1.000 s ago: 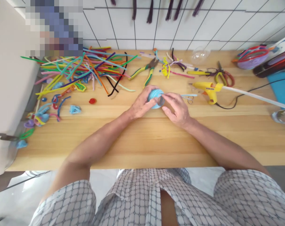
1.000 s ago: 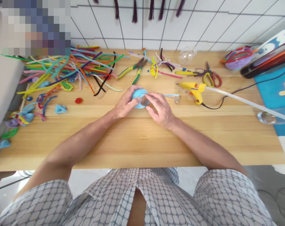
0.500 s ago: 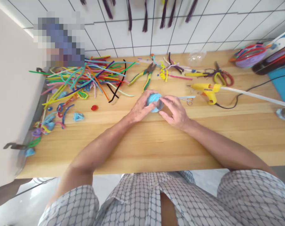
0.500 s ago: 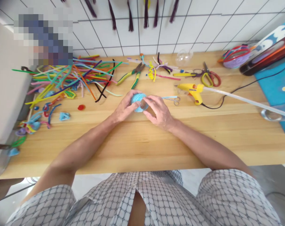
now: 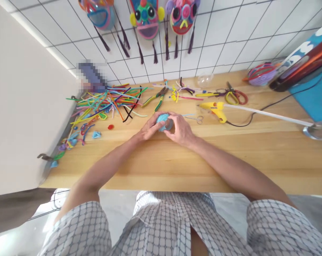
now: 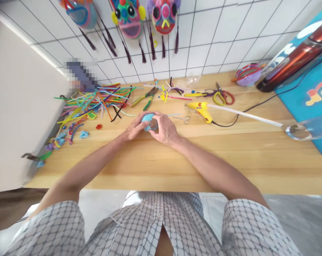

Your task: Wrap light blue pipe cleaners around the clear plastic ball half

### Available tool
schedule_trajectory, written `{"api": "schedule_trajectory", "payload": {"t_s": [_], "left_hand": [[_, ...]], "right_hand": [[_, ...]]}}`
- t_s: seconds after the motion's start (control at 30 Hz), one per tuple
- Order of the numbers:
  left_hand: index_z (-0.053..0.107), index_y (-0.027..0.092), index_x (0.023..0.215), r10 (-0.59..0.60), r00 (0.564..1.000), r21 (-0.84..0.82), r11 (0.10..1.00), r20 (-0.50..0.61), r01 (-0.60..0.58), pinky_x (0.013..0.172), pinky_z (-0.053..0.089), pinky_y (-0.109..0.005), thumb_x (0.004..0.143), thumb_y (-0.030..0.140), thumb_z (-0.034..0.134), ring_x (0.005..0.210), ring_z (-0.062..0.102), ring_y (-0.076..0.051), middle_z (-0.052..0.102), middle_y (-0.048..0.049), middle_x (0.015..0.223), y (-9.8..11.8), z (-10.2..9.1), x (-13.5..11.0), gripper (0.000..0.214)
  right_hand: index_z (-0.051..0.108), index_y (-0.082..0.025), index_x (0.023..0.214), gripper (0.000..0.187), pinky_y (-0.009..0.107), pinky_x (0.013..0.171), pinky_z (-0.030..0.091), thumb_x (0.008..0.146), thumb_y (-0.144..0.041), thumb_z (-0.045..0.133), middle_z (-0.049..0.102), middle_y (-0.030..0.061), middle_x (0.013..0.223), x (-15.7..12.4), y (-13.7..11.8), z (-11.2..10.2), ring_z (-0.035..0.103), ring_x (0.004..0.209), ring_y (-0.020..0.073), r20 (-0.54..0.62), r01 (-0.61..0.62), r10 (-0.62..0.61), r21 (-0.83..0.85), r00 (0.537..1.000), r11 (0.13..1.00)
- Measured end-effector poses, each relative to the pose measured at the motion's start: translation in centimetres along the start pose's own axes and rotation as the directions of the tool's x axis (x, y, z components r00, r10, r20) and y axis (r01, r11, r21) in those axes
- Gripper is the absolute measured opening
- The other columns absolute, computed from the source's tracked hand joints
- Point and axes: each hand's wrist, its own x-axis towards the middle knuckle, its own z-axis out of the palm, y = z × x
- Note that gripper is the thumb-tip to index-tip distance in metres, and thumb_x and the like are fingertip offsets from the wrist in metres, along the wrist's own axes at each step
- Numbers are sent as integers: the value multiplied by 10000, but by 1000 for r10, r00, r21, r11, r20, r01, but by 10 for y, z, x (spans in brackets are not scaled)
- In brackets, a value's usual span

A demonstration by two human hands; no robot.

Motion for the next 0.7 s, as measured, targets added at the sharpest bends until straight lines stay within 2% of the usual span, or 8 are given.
{"api": "schedule_trajectory", "payload": {"t_s": [0.1,0.2,0.27,0.33,0.4,0.47,0.57,0.7], "left_hand": [[610,179,1517,-16,1000,70,997,-27,18,1259,519,-588,1050,856,404,1487,600,-372,644,-181,1600,10,-6,-4,848],[739,205,1266,-75,966,115,988,-247,106,1208,534,-537,929,973,499,1406,648,-349,736,-168,1443,16,-23,-10,872],[712,224,945,-131,869,96,975,-476,199,971,596,-458,870,1011,538,1112,724,-287,788,-105,1047,17,-39,-14,810],[523,249,750,-173,756,47,965,-631,259,676,492,-365,973,987,306,758,630,-185,560,-5,655,15,-53,-19,801],[337,282,690,-226,669,-31,956,-708,290,530,289,-307,1016,925,40,516,380,-115,244,66,517,12,-58,-24,780],[217,298,680,-285,611,-115,946,-739,303,463,178,-304,989,937,19,433,184,-108,100,94,498,8,-51,-28,737],[206,301,663,-358,592,-202,928,-722,314,415,156,-294,983,940,177,390,174,-108,127,94,465,5,-28,-32,716],[496,250,718,-389,665,-221,919,-638,325,456,255,-263,984,853,456,460,319,-119,355,55,514,6,-7,-39,660]], "right_hand": [[505,-228,1407,594,616,1143,593,899,-325,798,681,220,1475,2,1,3,678,1341,392,10,-12,12,0,1000,1000],[527,-226,1353,565,616,1128,595,874,-328,809,695,219,1414,4,3,5,684,1293,399,14,-19,18,37,1000,999],[530,-233,1336,553,616,1130,593,868,-322,811,698,213,1397,5,4,6,680,1292,399,19,-26,25,57,1000,998],[531,-227,1328,542,618,1126,594,867,-308,804,703,214,1373,6,4,7,678,1288,400,19,-25,23,68,1000,997],[533,-219,1320,530,617,1118,600,866,-292,796,707,218,1351,6,4,8,679,1282,402,20,-14,12,73,1000,997],[538,-223,1308,511,612,1121,601,864,-269,788,710,213,1347,6,4,8,680,1282,398,23,-14,13,69,1000,997],[546,-230,1298,453,595,1094,617,887,-212,735,730,192,1294,6,4,9,702,1235,382,39,-26,24,61,999,998],[555,-216,1313,411,595,1080,623,920,-175,670,736,198,1284,4,6,8,709,1236,379,63,-4,0,61,998,998]]}}
